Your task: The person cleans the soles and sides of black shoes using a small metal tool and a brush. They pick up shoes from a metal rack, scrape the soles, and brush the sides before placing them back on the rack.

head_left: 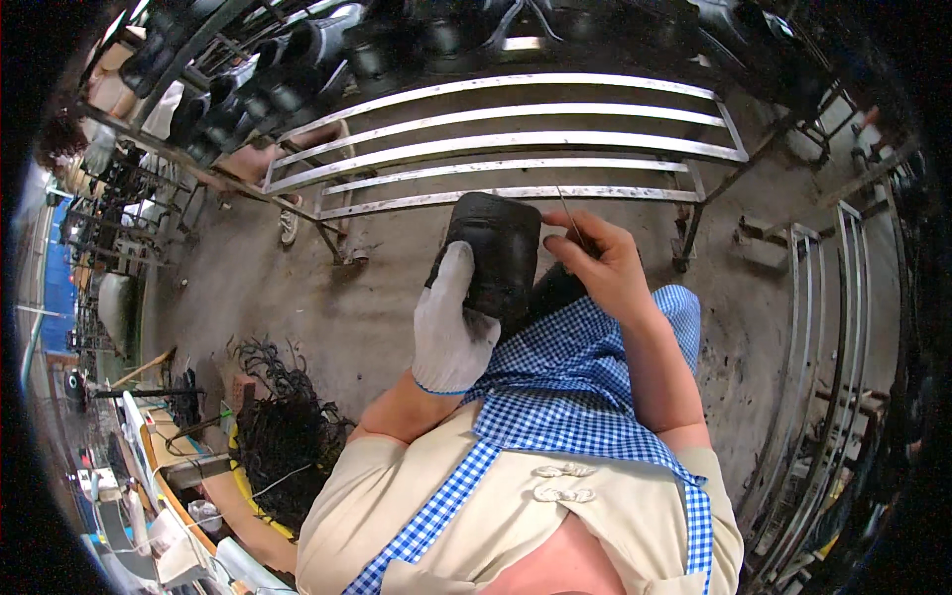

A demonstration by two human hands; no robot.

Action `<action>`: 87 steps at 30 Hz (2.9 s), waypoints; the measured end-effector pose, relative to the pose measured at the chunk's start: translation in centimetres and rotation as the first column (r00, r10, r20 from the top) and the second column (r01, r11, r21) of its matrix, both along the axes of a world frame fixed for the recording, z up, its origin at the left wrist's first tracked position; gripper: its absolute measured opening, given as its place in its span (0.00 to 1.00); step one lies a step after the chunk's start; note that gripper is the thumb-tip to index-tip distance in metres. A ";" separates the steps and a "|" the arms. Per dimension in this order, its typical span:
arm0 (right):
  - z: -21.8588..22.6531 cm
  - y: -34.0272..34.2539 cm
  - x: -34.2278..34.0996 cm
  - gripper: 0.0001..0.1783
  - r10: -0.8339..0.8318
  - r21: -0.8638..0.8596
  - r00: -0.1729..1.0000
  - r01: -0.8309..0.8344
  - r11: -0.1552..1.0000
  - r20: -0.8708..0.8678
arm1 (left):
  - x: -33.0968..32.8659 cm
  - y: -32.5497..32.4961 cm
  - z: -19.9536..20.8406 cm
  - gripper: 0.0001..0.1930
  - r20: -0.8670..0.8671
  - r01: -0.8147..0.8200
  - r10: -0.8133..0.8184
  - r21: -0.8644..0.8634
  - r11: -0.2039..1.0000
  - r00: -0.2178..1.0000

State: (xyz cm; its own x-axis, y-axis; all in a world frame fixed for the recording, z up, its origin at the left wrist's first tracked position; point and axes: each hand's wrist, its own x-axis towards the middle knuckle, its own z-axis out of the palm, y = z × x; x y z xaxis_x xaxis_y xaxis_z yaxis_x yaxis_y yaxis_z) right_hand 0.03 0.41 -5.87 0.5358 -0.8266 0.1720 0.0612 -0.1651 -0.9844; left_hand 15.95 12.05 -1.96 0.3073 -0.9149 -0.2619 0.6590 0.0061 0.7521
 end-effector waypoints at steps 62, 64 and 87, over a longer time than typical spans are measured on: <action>-8.3 -0.7 -0.6 0.14 -0.054 0.296 0.971 0.124 0.947 -0.233 | 40.5 -8.5 33.6 0.25 0.573 -0.612 -0.351 -0.359 0.705 -0.740; -8.6 -1.6 -0.4 0.13 -0.048 0.272 0.986 0.091 0.958 -0.159 | 38.7 -6.0 31.8 0.28 0.717 -0.489 -0.005 -0.471 0.734 -0.697; 1.2 0.8 9.1 0.26 0.185 -0.358 0.977 -0.137 0.924 0.102 | 6.4 2.3 2.0 0.22 -0.512 0.091 -0.141 -0.121 0.988 0.847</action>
State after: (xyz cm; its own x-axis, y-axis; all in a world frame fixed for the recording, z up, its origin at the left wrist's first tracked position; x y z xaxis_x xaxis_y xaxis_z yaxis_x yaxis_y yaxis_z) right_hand 9.11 1.18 -4.70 0.6098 -0.6067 0.5100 0.2405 -0.4716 -0.8484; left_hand 22.32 14.38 0.05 0.0396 -0.9622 -0.2695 0.9525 -0.0452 0.3013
